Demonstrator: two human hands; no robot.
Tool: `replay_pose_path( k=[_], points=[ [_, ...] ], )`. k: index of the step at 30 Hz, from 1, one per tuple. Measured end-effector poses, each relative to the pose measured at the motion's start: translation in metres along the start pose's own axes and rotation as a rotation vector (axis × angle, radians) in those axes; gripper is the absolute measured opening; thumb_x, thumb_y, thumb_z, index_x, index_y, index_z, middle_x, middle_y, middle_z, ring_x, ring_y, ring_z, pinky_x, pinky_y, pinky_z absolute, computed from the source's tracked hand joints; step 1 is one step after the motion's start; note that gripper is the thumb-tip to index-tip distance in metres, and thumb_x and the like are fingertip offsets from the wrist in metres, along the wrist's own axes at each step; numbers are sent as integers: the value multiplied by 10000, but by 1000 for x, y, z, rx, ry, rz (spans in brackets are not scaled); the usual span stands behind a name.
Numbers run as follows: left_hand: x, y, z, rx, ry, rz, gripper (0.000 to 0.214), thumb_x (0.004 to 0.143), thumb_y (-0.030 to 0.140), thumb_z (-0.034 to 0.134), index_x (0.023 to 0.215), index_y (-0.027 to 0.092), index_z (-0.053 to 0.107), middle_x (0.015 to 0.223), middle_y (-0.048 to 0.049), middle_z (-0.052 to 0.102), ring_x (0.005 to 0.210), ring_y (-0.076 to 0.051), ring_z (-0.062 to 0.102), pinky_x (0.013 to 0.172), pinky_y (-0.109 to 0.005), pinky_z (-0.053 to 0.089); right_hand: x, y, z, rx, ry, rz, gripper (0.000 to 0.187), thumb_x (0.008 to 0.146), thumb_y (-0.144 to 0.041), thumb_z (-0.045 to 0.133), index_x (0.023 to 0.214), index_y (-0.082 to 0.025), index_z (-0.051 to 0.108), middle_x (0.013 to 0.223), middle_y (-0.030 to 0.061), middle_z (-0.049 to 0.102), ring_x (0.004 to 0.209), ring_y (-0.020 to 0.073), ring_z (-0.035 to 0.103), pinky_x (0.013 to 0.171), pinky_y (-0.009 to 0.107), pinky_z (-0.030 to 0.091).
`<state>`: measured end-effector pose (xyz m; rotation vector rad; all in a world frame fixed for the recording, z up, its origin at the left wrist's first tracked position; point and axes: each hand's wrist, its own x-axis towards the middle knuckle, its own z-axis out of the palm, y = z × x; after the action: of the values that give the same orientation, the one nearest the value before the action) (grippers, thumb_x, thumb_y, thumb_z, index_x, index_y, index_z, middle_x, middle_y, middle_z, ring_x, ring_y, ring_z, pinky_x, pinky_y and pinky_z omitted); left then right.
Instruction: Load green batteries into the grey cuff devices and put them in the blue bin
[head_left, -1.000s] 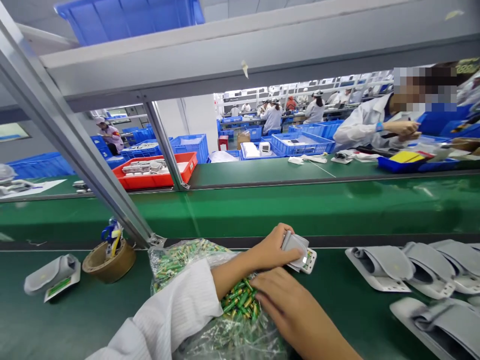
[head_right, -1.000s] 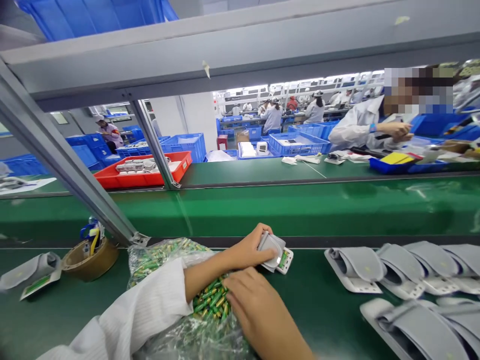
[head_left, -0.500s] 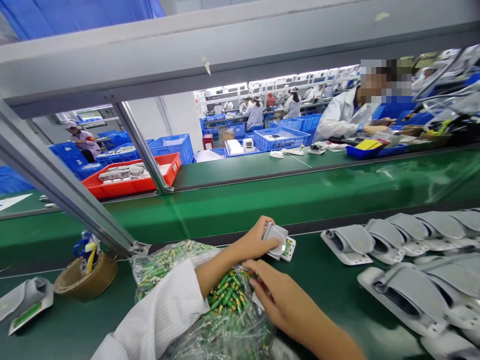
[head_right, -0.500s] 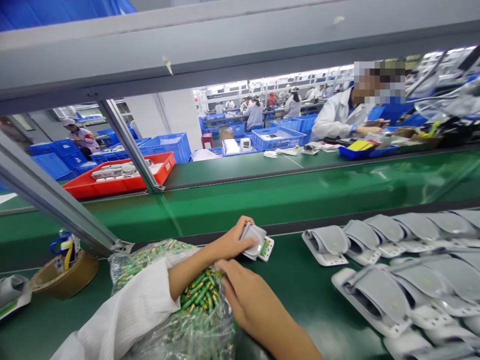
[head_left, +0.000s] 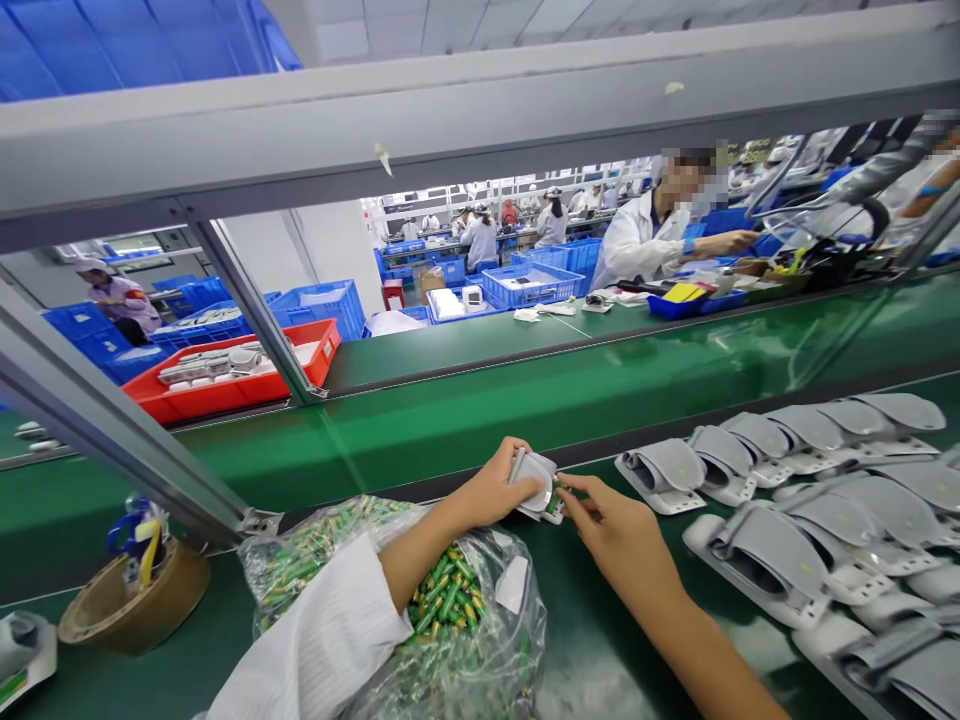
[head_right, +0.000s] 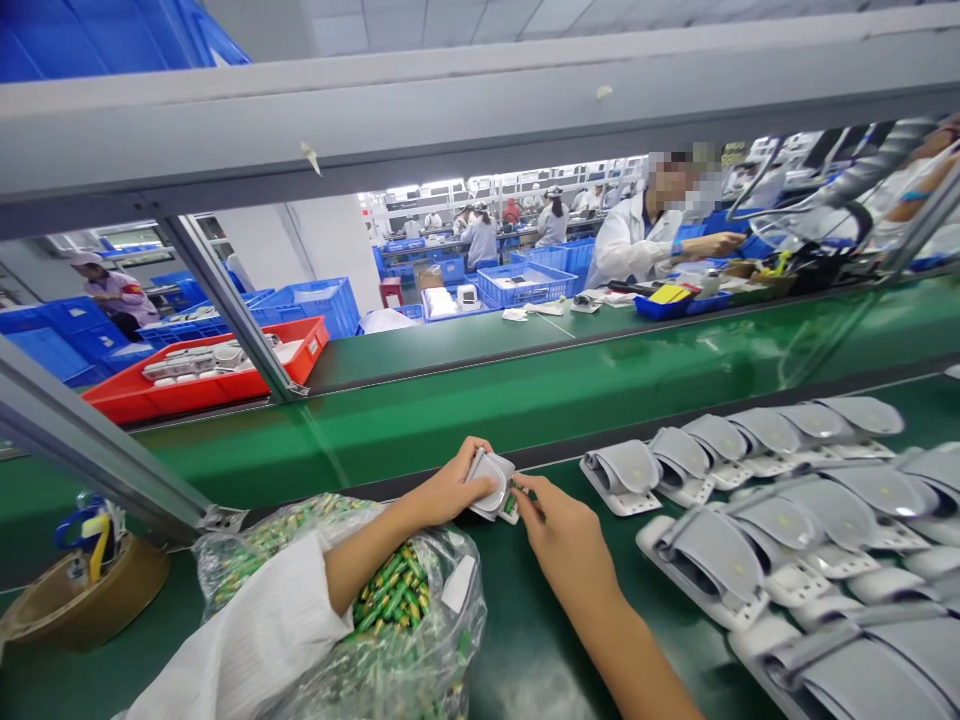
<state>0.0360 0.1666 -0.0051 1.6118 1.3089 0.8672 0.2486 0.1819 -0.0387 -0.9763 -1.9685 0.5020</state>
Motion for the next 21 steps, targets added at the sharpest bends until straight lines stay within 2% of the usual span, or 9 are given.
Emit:
replay_pose_path(
  k=[4, 11, 14, 17, 21],
  points=[
    [-1, 0, -1, 10, 3, 16, 420, 910, 443, 616, 1206, 235, 402, 1016, 9, 506, 880, -173, 504, 818, -319, 421, -2, -5, 3, 18, -44, -23, 294, 1021, -385, 535, 1071, -199, 758, 845, 67, 813, 720, 221, 783, 649, 316, 608],
    [0, 3, -2, 46, 14, -7, 397, 902, 399, 603, 1205, 235, 406, 992, 14, 496, 864, -172, 470, 817, -318, 418, -4, -8, -3, -32, -268, -212, 274, 1047, -242, 507, 1044, -212, 779, 1215, 111, 793, 1060, 238, 789, 893, 344, 643],
    [1, -1, -3, 57, 19, 5, 387, 900, 372, 601, 1208, 231, 413, 1006, 7, 508, 894, -178, 477, 845, -331, 418, -2, -4, -7, -27, -317, -218, 251, 1030, -211, 538, 1123, -223, 771, 1296, 104, 762, 1088, 227, 778, 932, 349, 639],
    [2, -3, -3, 58, 19, 4, 391, 905, 364, 592, 1228, 234, 413, 1006, 9, 509, 887, -174, 477, 829, -324, 416, 0, -3, -8, -28, -321, -218, 227, 1000, -209, 605, 1160, -238, 765, 1300, 86, 756, 1046, 213, 776, 902, 337, 646],
    [2, -3, -3, 54, 12, -2, 380, 901, 356, 580, 1217, 232, 410, 973, 22, 493, 856, -165, 462, 804, -315, 403, 1, -5, -7, -85, -246, -245, 177, 991, -221, 643, 1110, -226, 773, 1208, 85, 780, 1079, 232, 738, 946, 392, 629]
  ],
)
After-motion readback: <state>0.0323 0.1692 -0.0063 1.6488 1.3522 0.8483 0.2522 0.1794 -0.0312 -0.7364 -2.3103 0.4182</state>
